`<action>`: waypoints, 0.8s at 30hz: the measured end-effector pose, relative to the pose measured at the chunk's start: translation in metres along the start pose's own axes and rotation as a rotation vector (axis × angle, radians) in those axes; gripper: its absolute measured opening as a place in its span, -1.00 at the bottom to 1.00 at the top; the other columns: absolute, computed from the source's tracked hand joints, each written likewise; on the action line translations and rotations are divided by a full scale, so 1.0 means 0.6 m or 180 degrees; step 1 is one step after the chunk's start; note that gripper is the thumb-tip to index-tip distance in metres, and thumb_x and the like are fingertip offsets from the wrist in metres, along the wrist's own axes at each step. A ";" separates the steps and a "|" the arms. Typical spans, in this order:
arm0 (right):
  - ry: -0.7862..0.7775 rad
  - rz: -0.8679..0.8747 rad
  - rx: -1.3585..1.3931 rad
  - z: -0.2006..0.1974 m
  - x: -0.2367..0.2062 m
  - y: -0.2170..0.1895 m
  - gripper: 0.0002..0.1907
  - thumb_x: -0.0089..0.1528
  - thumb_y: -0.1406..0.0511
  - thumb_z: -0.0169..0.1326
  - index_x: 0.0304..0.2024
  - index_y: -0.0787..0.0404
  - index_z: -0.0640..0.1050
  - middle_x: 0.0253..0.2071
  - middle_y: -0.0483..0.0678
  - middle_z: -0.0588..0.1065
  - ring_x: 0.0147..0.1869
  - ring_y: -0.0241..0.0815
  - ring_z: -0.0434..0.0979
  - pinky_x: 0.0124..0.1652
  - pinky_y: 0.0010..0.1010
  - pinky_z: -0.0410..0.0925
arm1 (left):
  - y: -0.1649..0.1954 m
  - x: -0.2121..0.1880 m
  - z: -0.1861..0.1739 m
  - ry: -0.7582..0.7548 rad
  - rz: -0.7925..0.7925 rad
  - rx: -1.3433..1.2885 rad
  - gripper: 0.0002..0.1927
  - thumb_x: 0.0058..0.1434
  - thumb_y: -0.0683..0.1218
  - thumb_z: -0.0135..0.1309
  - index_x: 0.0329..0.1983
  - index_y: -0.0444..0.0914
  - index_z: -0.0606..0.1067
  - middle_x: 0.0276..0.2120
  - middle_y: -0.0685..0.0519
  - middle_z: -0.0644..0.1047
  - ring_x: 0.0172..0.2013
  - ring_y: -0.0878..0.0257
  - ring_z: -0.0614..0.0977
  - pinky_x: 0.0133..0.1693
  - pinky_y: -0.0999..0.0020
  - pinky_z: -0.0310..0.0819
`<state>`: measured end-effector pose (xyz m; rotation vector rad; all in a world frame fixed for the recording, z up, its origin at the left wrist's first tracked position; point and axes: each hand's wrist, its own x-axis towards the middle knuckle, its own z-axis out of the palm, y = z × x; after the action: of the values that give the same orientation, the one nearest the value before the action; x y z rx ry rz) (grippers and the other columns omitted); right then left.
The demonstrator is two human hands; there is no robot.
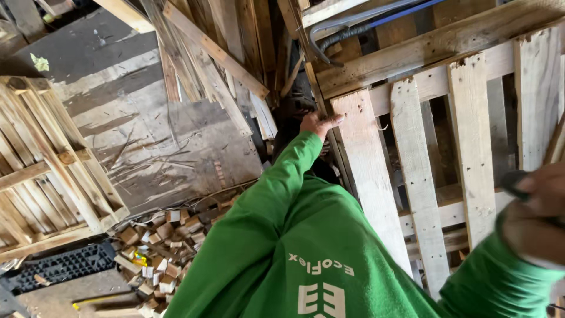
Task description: The person dismantles wooden pallets using a claw hammer, prying boards apart and pulling out nails. They set the hammer aside at one point, handle an angle grinder on the pallet, and stack the removed planks with other salvaged wood.
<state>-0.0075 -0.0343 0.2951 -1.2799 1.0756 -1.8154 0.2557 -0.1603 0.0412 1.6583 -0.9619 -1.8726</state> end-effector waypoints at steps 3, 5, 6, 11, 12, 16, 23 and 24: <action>-0.0388 0.1702 -0.1449 0.083 -0.062 0.081 -0.50 0.33 -0.08 -0.05 -0.21 0.23 0.48 -0.60 -0.13 0.35 -0.60 -0.28 0.29 -0.60 -0.39 0.21 | 0.006 -0.008 -0.004 0.0050 0.0012 -0.0044 -0.47 -0.04 0.21 0.40 -0.18 -0.28 0.69 -0.27 -0.04 0.72 -0.20 0.13 0.72 -0.11 0.21 0.56; -0.0539 0.3865 -0.1851 0.110 -0.109 0.125 -0.49 0.32 -0.09 -0.05 -0.20 0.23 0.48 -0.61 -0.14 0.34 -0.61 -0.29 0.29 -0.60 -0.38 0.21 | 0.011 -0.002 -0.004 0.0091 0.0042 0.0080 -0.45 -0.06 0.21 0.40 -0.16 -0.28 0.70 -0.26 -0.06 0.72 -0.21 0.12 0.72 -0.11 0.20 0.56; -0.0407 0.4053 -0.1797 0.104 -0.123 0.133 -0.49 0.32 -0.09 -0.04 -0.20 0.23 0.48 -0.61 -0.15 0.34 -0.61 -0.29 0.28 -0.60 -0.38 0.21 | 0.011 0.001 -0.003 0.0172 -0.0046 0.0224 -0.43 -0.08 0.19 0.40 -0.14 -0.29 0.70 -0.25 -0.09 0.72 -0.22 0.10 0.72 -0.12 0.20 0.56; -0.0231 0.2872 -0.1341 0.044 -0.144 0.121 -0.43 0.44 -0.11 0.05 -0.26 0.28 0.41 -0.51 -0.15 0.36 -0.47 -0.36 0.29 -0.46 -0.46 0.21 | 0.007 0.028 -0.007 0.0284 0.0822 0.0824 -0.22 0.09 0.27 0.49 0.03 -0.47 0.53 -0.21 -0.25 0.55 -0.22 -0.05 0.51 -0.22 0.09 0.41; -0.0354 0.2764 -0.1254 0.042 -0.144 0.120 -0.44 0.42 -0.11 0.02 -0.28 0.26 0.42 -0.53 -0.15 0.37 -0.50 -0.36 0.31 -0.49 -0.47 0.21 | 0.004 0.031 -0.014 -0.0108 0.0286 -0.0163 -0.30 0.20 0.22 0.37 0.07 -0.46 0.50 -0.28 -0.17 0.50 -0.34 0.07 0.42 -0.33 0.15 0.33; -0.0430 0.2894 -0.1398 0.078 -0.152 0.161 -0.49 0.39 -0.08 -0.03 -0.32 0.22 0.39 -0.58 -0.15 0.38 -0.58 -0.34 0.34 -0.57 -0.48 0.24 | 0.000 0.012 -0.049 -0.0926 -0.0333 -0.2008 -0.65 0.25 0.04 0.06 -0.06 -0.32 0.53 -0.38 0.02 0.56 -0.53 0.29 0.44 -0.56 0.27 0.31; -0.0154 0.3749 -0.1143 0.094 -0.176 0.162 -0.50 0.42 -0.03 -0.10 -0.35 0.25 0.39 -0.60 -0.09 0.33 -0.64 -0.29 0.29 -0.64 -0.42 0.21 | 0.013 -0.035 -0.074 -0.1168 -0.0032 -0.2220 -0.78 0.39 -0.05 0.04 -0.04 -0.27 0.55 -0.34 0.06 0.58 -0.49 0.35 0.47 -0.54 0.40 0.30; -0.0050 0.3628 -0.1122 0.091 -0.189 0.145 -0.50 0.42 -0.03 -0.09 -0.34 0.25 0.40 -0.59 -0.10 0.34 -0.62 -0.31 0.30 -0.62 -0.44 0.22 | 0.013 -0.038 -0.073 -0.1183 -0.0062 -0.2285 -0.79 0.40 -0.04 0.08 -0.05 -0.27 0.55 -0.35 0.06 0.59 -0.51 0.38 0.45 -0.55 0.43 0.27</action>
<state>0.0834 0.0113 0.1810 -0.5737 1.6815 -0.7639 0.3014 -0.1576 0.0609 0.9170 -0.3090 -2.2227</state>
